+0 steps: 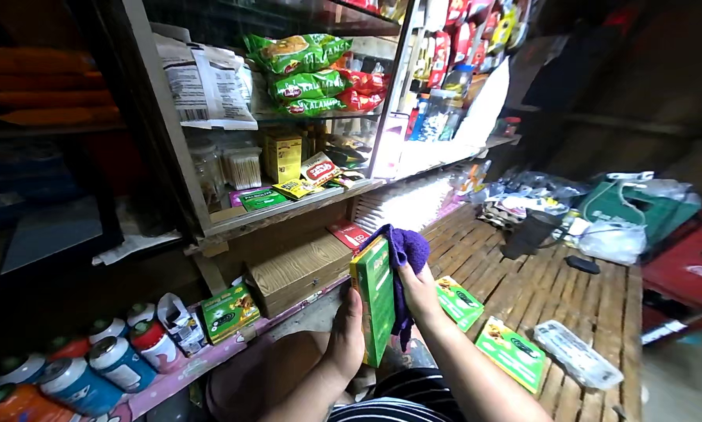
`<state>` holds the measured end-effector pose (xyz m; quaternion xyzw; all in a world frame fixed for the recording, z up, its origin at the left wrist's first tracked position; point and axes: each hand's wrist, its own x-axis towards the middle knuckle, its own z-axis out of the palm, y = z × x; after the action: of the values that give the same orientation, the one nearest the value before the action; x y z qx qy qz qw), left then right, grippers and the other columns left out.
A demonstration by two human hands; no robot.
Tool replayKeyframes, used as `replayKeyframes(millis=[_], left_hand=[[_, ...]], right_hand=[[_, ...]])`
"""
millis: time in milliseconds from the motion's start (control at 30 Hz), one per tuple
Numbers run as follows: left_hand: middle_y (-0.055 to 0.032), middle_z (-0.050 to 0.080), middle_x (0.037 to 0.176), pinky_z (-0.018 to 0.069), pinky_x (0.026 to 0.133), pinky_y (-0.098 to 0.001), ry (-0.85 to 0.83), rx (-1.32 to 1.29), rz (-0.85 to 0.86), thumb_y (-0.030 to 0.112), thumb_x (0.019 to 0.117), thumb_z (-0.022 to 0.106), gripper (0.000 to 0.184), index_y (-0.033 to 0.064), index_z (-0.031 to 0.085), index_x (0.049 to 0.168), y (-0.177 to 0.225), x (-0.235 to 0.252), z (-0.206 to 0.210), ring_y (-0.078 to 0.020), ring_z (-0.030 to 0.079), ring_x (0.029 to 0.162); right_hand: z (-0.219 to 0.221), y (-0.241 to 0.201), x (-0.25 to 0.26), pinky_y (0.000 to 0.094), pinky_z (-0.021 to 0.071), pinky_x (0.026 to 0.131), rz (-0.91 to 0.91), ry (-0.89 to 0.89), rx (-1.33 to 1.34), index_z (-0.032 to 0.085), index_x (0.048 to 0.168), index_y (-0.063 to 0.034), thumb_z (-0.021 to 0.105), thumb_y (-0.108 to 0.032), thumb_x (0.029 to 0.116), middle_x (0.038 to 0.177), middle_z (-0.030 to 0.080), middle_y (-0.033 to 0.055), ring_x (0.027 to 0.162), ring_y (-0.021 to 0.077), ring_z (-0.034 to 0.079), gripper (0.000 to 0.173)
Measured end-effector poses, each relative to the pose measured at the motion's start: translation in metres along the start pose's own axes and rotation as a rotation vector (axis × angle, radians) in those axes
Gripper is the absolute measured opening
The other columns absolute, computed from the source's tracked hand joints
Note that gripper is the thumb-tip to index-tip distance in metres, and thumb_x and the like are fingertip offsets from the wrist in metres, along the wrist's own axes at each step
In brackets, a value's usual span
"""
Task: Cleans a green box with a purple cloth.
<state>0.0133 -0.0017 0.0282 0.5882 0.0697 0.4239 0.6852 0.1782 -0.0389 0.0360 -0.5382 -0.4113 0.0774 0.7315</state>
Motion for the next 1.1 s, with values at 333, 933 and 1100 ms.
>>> replayKeyframes(millis=[333, 933, 1100], left_hand=[[0.0065, 0.071, 0.114, 0.0589, 0.094, -0.0328, 0.233, -0.235, 0.171, 0.078, 0.0874, 0.043, 0.075, 0.0194, 0.052, 0.133, 0.029, 0.007, -0.008, -0.0078, 0.068, 0.11], [0.0088, 0.073, 0.105, 0.0557, 0.093, -0.0243, 0.103, -0.419, 0.114, 0.063, 0.0973, 0.046, 0.05, 0.0198, 0.064, 0.114, 0.034, 0.003, -0.007, -0.001, 0.067, 0.104], [0.0063, 0.071, 0.114, 0.0564, 0.096, -0.0312, 0.194, -0.24, 0.188, 0.075, 0.0892, 0.046, 0.07, 0.0192, 0.054, 0.13, 0.018, 0.008, -0.002, -0.0063, 0.066, 0.112]], right_hand=[[0.014, 0.029, -0.041, 0.0288, 0.0468, 0.11, -0.468, -0.21, -0.211, 0.054, 0.131, 0.0093, 0.058, -0.031, 0.1013, 0.126, 0.065, 0.0157, 0.123, 0.0079, 0.059, 0.05], [0.027, 0.01, -0.055, 0.046, 0.032, 0.121, -0.967, -0.488, -0.182, 0.056, 0.127, -0.0094, 0.042, -0.044, 0.1051, 0.146, 0.057, 0.0127, 0.143, 0.027, 0.047, 0.044], [0.009, 0.021, -0.029, 0.0458, 0.0377, 0.119, -0.764, -0.403, -0.232, 0.059, 0.13, 0.0015, 0.044, -0.046, 0.1046, 0.138, 0.062, 0.0211, 0.137, 0.0271, 0.053, 0.055]])
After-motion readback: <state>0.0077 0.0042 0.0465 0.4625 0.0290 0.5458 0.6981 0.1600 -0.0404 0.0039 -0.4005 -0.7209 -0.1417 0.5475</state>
